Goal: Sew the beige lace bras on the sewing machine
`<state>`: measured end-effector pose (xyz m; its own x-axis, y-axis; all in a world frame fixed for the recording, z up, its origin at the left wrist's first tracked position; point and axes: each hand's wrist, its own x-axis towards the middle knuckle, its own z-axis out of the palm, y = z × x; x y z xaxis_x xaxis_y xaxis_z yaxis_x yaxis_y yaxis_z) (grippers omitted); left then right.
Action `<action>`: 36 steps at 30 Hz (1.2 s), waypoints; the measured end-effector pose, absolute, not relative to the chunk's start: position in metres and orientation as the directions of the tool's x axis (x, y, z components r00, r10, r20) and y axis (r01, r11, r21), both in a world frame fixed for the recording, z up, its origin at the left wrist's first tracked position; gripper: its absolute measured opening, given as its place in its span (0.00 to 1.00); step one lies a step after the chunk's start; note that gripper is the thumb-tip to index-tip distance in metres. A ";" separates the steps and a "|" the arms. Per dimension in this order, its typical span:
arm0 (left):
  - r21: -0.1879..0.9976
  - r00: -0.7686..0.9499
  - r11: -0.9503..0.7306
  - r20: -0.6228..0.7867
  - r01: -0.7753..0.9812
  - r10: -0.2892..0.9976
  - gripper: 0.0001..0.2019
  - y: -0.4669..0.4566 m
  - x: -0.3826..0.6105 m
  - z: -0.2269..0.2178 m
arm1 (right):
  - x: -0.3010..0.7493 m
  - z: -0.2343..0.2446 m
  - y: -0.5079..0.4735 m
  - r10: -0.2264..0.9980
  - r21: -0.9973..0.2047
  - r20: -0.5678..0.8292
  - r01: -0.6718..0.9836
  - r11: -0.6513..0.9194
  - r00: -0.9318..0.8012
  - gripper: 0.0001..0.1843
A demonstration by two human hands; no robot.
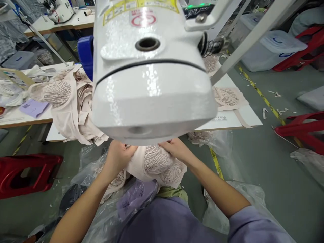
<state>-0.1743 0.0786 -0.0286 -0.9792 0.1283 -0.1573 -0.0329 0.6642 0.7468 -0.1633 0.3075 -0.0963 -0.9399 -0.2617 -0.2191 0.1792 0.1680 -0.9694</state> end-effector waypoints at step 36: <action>0.554 -0.478 0.355 0.089 0.753 0.874 0.31 0.111 -0.093 0.006 | -0.087 -0.020 0.339 -0.822 -0.970 -0.007 -0.194 0.143 -0.569 0.12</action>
